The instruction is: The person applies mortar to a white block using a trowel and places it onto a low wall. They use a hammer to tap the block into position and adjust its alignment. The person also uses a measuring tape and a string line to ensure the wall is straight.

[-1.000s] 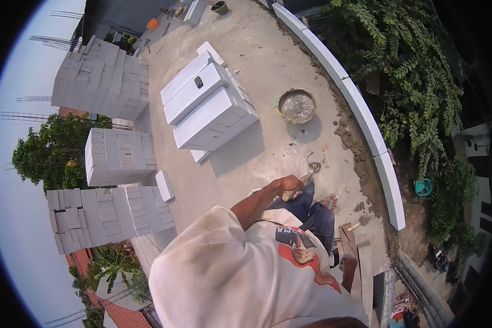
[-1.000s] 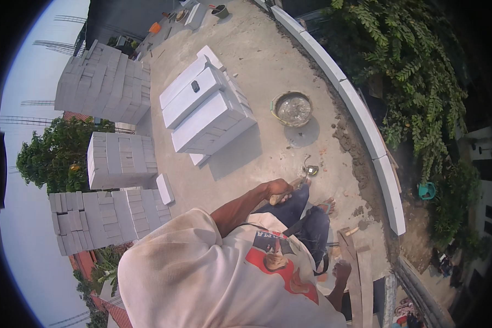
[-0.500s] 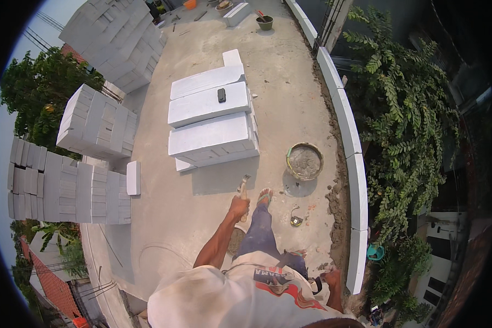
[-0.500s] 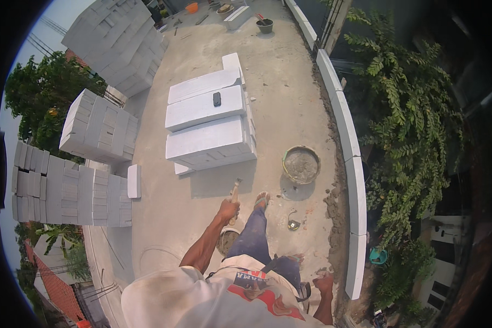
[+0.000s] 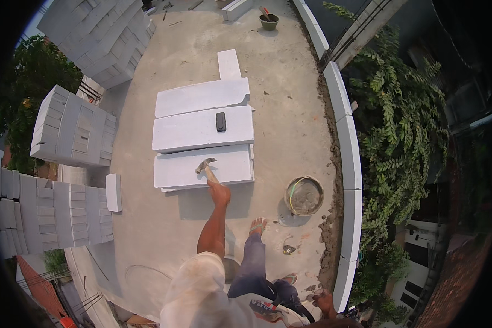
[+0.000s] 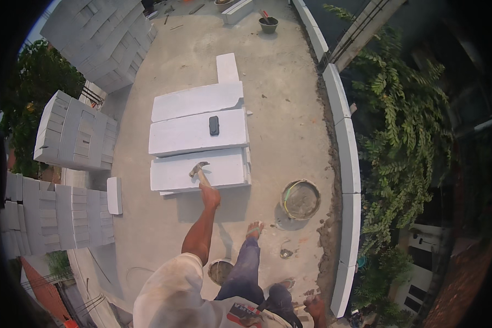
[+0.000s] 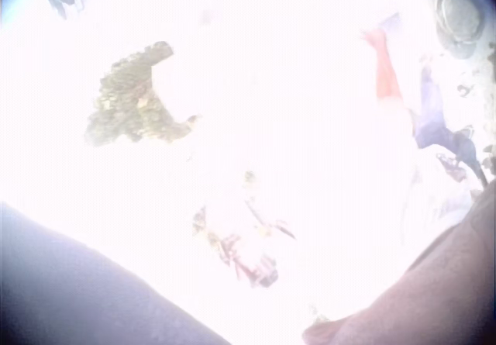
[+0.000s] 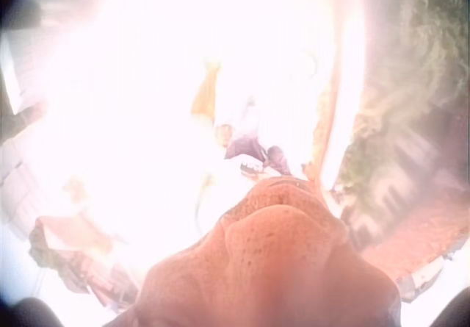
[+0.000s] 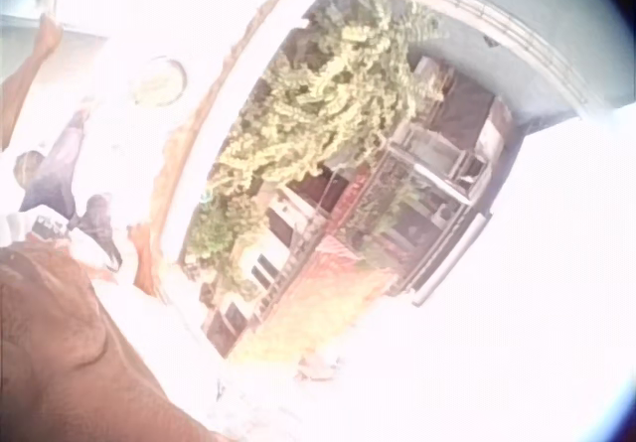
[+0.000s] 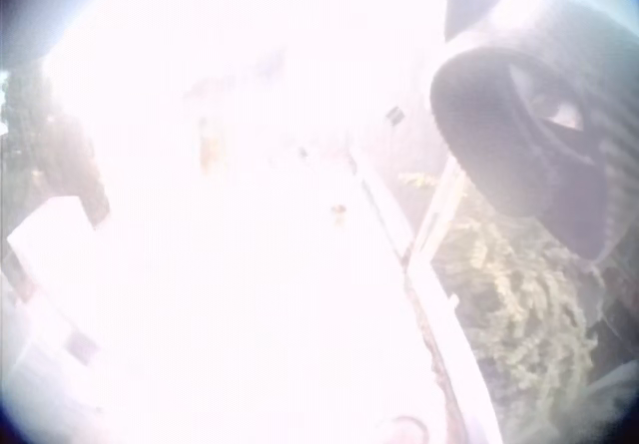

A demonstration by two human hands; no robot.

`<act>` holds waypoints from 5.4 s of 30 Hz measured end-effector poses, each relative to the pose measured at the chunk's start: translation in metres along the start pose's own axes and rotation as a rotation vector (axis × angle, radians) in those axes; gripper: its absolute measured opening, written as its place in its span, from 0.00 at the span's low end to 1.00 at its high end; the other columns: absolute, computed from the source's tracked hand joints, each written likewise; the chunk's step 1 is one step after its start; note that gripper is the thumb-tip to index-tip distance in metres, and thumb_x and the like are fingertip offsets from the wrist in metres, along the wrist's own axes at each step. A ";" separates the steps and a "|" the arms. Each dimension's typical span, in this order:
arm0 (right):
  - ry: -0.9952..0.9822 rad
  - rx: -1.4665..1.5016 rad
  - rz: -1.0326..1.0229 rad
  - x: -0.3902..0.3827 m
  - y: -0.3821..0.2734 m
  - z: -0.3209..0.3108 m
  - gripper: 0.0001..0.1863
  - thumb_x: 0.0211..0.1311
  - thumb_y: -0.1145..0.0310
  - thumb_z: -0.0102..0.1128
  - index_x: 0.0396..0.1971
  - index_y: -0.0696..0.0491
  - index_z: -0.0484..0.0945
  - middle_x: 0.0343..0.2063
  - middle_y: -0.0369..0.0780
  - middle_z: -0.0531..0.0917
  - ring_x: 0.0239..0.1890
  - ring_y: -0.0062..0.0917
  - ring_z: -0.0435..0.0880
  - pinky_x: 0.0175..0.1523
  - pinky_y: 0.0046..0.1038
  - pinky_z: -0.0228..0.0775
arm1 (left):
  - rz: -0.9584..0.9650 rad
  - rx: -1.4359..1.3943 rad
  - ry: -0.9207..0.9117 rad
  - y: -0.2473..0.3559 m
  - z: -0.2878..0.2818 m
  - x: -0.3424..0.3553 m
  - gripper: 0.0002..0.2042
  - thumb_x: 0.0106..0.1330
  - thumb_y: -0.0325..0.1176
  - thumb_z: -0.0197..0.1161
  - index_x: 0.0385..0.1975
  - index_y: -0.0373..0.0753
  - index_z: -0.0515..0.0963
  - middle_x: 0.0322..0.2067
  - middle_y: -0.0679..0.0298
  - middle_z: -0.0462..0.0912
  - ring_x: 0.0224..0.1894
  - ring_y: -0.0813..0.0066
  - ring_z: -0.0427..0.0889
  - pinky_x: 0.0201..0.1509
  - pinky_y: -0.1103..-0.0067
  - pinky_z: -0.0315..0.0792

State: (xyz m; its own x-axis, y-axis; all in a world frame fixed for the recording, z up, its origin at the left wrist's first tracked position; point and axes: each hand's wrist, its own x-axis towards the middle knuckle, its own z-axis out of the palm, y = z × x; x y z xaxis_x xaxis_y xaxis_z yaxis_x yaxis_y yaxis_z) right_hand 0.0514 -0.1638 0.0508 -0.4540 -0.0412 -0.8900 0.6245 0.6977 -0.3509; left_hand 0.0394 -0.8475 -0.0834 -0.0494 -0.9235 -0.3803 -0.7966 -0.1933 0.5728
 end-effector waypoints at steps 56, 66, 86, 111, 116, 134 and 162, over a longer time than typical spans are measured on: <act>0.537 0.423 -0.018 -0.114 0.493 0.112 0.13 0.53 0.63 0.67 0.38 0.52 0.87 0.38 0.45 0.88 0.44 0.42 0.88 0.50 0.41 0.79 | 1.440 1.954 -1.147 -0.116 0.048 -0.713 0.29 0.65 0.57 0.63 0.49 0.32 0.82 0.47 0.40 0.87 0.55 0.39 0.85 0.59 0.58 0.79; 0.558 0.238 -0.083 -0.064 0.483 0.028 0.10 0.55 0.64 0.61 0.32 0.55 0.83 0.34 0.46 0.85 0.41 0.41 0.87 0.46 0.42 0.79 | 0.943 1.312 -1.774 -0.106 -0.012 -0.628 0.18 0.77 0.43 0.60 0.30 0.34 0.80 0.26 0.57 0.84 0.27 0.59 0.83 0.34 0.62 0.75; 0.447 -0.088 0.614 0.410 0.713 0.016 0.47 0.60 0.34 0.64 0.59 0.66 0.76 0.54 0.60 0.81 0.60 0.56 0.78 0.67 0.52 0.67 | 1.301 1.022 -1.549 -0.276 0.435 -0.591 0.15 0.71 0.31 0.64 0.55 0.36 0.76 0.50 0.49 0.81 0.55 0.46 0.82 0.61 0.61 0.75; 0.684 -0.469 -0.822 0.707 0.213 -0.146 0.18 0.75 0.61 0.55 0.50 0.62 0.68 0.37 0.60 0.85 0.39 0.60 0.86 0.44 0.55 0.78 | 1.383 0.902 -0.940 -0.200 0.466 -0.508 0.23 0.68 0.35 0.68 0.60 0.34 0.74 0.47 0.50 0.81 0.50 0.45 0.82 0.55 0.59 0.76; 0.796 -0.564 -0.792 0.720 0.170 -0.136 0.17 0.76 0.63 0.53 0.52 0.63 0.69 0.37 0.62 0.84 0.38 0.60 0.88 0.43 0.57 0.81 | 1.394 0.861 -0.937 -0.202 0.448 -0.512 0.23 0.66 0.34 0.69 0.60 0.35 0.74 0.47 0.51 0.81 0.50 0.45 0.82 0.54 0.60 0.76; 0.597 -0.771 -0.800 0.748 0.185 -0.132 0.13 0.73 0.68 0.48 0.49 0.61 0.69 0.34 0.61 0.85 0.40 0.60 0.87 0.46 0.56 0.79 | 1.513 0.741 -0.928 -0.209 0.420 -0.516 0.20 0.69 0.34 0.65 0.56 0.31 0.73 0.43 0.50 0.80 0.47 0.49 0.82 0.54 0.62 0.74; 0.637 -0.791 -0.970 0.784 0.076 -0.112 0.12 0.71 0.71 0.47 0.48 0.62 0.71 0.35 0.61 0.86 0.39 0.58 0.88 0.43 0.56 0.81 | 1.257 0.799 -0.801 -0.208 0.360 -0.523 0.28 0.59 0.34 0.74 0.61 0.40 0.74 0.49 0.54 0.82 0.49 0.50 0.84 0.53 0.63 0.78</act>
State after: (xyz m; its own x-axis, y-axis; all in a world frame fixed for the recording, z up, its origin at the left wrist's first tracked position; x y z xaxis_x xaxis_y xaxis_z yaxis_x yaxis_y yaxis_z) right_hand -0.3285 -0.0627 -0.6408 -0.8322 -0.5535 -0.0335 -0.5204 0.8005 -0.2974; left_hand 0.0143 -0.2052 -0.2652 -0.9148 0.0723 -0.3973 -0.1005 0.9122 0.3973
